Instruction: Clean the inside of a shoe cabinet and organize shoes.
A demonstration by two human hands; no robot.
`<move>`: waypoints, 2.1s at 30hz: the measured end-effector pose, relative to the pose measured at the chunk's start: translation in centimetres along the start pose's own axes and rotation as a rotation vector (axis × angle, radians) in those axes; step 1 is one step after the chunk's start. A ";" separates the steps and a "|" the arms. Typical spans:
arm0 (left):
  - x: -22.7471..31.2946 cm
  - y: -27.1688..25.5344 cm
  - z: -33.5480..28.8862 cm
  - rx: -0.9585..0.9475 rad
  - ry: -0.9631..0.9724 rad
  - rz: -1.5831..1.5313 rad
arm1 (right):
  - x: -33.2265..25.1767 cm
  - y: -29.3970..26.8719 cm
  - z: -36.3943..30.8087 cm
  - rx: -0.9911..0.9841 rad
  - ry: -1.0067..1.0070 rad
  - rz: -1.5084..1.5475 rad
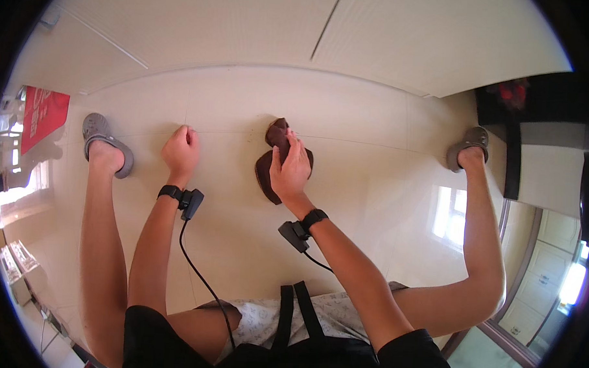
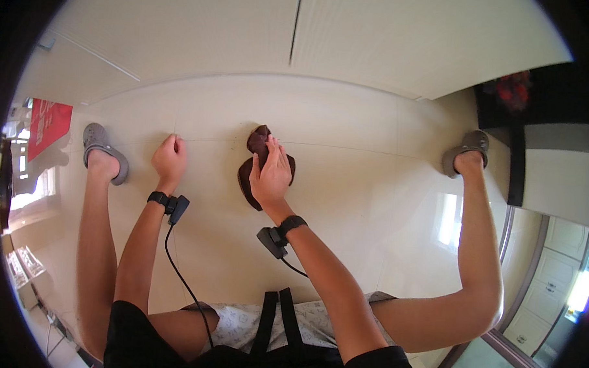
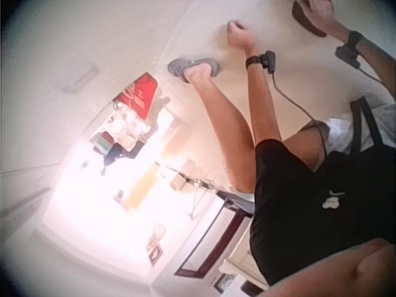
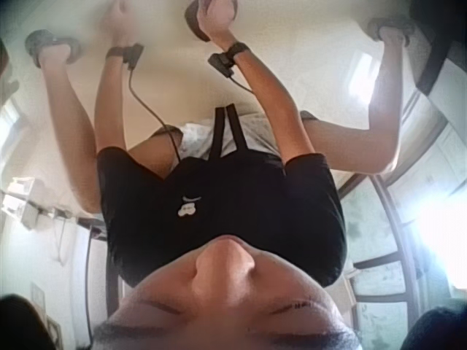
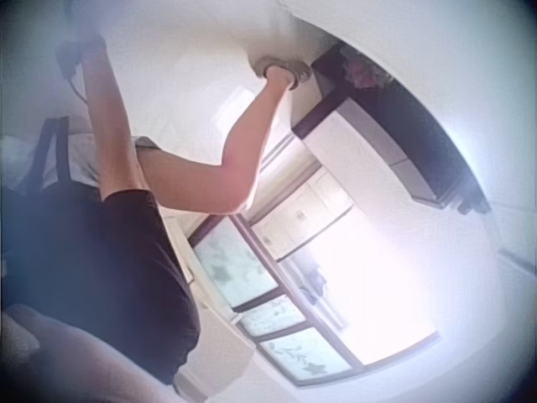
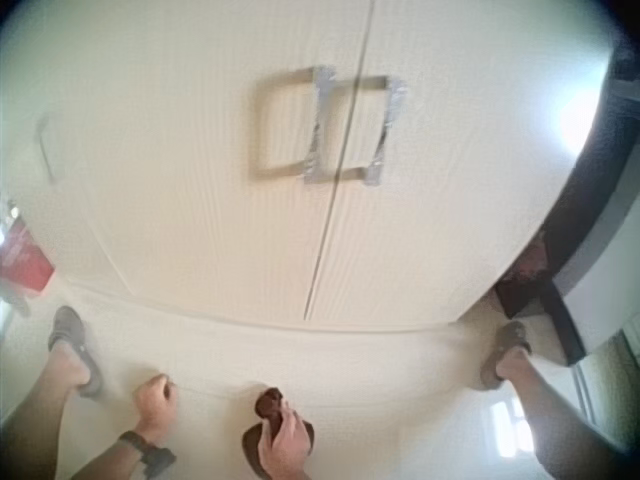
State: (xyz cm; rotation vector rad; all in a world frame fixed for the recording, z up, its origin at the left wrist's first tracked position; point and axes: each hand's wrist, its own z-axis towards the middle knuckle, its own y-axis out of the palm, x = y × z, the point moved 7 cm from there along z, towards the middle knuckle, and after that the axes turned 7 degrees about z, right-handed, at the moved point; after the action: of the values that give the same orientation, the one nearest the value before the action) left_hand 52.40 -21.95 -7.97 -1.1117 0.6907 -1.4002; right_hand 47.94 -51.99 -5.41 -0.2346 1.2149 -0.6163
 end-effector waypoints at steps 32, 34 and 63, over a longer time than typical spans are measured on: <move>-4.1 0.2 -0.2 -0.016 0.031 0.205 | 27.6 -42.4 -7.3 0.199 0.336 -0.619; -4.2 0.4 -0.2 -0.027 0.034 0.225 | 24.8 -38.2 -7.1 0.100 0.244 -0.500; -0.3 -1.8 -0.2 0.062 -0.063 -0.006 | 2.0 7.8 12.3 -0.359 -0.376 0.000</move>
State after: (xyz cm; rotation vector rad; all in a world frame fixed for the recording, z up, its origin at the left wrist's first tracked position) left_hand 51.42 -21.44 -6.52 -1.1052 0.5953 -1.3770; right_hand 62.16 -48.64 -6.50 -0.6239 0.9524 -0.3292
